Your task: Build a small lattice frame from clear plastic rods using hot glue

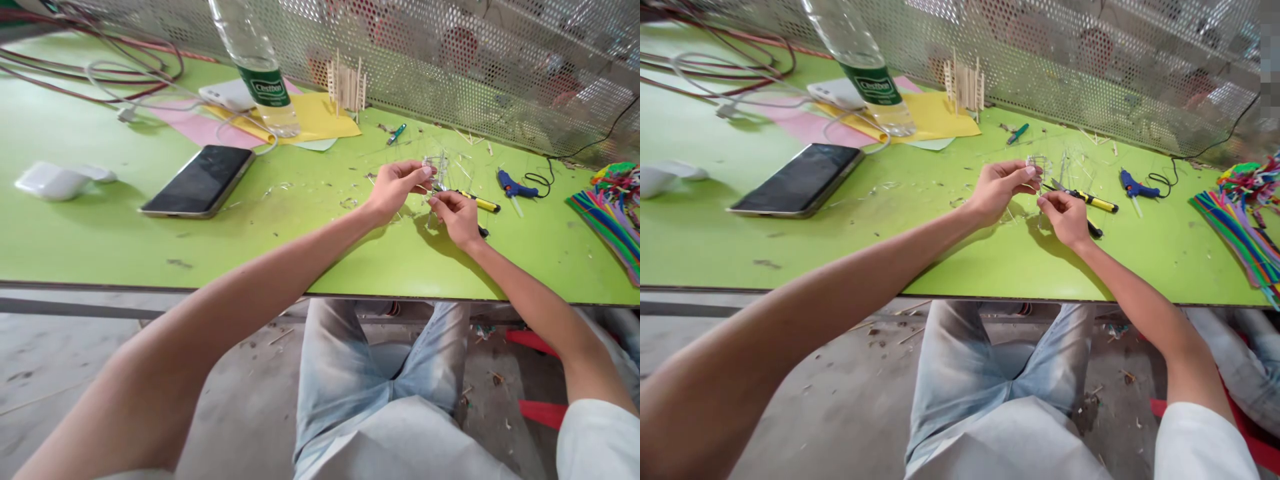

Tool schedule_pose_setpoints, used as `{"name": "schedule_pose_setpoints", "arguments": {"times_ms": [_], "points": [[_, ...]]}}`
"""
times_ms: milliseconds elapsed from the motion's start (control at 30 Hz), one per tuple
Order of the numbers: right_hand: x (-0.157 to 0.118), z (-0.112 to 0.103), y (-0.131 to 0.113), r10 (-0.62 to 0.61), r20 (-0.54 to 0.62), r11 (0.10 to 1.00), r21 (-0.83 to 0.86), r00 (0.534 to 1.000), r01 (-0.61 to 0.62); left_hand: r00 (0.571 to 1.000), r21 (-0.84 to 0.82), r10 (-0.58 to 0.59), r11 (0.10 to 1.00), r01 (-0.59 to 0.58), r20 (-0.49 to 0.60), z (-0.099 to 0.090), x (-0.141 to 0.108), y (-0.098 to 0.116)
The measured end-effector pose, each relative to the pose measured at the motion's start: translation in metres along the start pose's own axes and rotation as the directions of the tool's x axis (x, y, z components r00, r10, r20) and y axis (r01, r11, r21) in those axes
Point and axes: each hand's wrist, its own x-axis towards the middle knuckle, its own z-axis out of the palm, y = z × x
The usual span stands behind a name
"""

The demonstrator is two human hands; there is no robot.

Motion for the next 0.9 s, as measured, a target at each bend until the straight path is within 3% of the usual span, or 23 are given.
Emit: {"name": "schedule_pose_setpoints", "arguments": {"times_ms": [200,433,767,900], "points": [[0.0,0.0,-0.002,0.013,0.019,1.0,0.015,1.0,-0.013,0.998,-0.035,0.017,0.999,-0.015,0.053,-0.001,-0.001,-0.001],[0.001,0.0,-0.003,0.035,0.025,0.997,0.074,0.999,-0.037,0.995,0.043,0.051,0.998,-0.055,0.091,-0.001,0.0,-0.007],[0.001,0.001,-0.001,0.003,0.128,0.996,0.09,0.992,-0.015,0.998,0.11,-0.028,0.994,0.022,0.053,-0.001,0.001,0.004],[0.001,0.0,-0.001,-0.019,0.147,0.998,0.062,0.989,0.01,0.996,0.064,-0.05,0.997,0.045,0.073,-0.005,0.003,0.01]]}}
